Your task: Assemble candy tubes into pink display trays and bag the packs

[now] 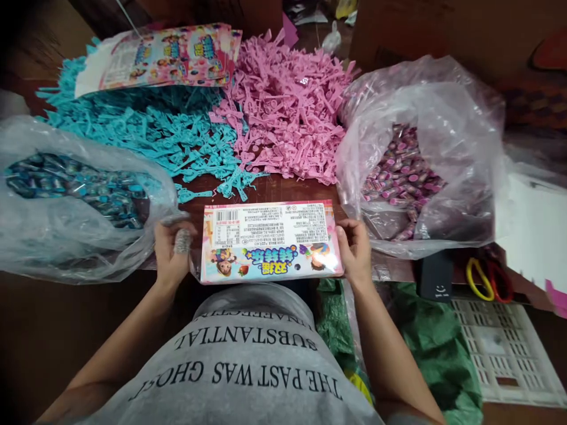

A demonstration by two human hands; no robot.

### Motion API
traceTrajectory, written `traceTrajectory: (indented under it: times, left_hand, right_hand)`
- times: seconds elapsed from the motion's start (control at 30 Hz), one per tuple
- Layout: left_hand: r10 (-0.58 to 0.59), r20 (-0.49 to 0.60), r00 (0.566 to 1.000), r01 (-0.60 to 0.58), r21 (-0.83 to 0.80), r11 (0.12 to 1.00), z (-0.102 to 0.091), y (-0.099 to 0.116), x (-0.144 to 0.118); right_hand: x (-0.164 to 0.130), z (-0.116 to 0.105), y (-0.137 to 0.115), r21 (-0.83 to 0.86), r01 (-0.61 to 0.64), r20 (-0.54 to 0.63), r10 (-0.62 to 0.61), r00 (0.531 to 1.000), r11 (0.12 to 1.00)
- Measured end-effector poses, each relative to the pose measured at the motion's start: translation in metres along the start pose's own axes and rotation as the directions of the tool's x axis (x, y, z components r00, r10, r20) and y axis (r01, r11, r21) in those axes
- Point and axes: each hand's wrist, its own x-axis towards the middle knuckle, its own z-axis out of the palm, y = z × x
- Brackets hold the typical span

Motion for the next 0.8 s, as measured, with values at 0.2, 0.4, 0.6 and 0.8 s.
traceTrajectory:
  times: [0.2, 0.4, 0.6, 0.8]
  left_hand:
    - [-0.22, 0.27, 0.937, 0.302, -0.314, 0.9, 0.016, 0.003, -0.006]
    - [-0.245, 0.324, 0.914, 0.366, -0.395, 0.842, 0.014, 0.025, 0.011]
    - [-0.071, 0.321, 0.944, 0.178, -0.316, 0.932, -0.016, 0.06, 0.033]
    - [0.034, 0.38, 0.924, 0.035, -0.172, 0.984, -0.022, 0.058, 0.05]
  right_hand:
    - [-0.005, -0.001, 0.004, 0.088, -0.349, 0.236, 0.321, 0.917, 0.933]
    - [0.005, -0.008, -0.016, 0.103, -0.313, 0.221, 0.285, 0.933, 0.944]
    - [0.027, -0.043, -0.058, -0.072, -0.097, 0.261, 0.113, 0.959, 0.993]
    - [0.039, -0.046, -0.091, -0.278, 0.082, 0.364, 0.026, 0.931, 0.957]
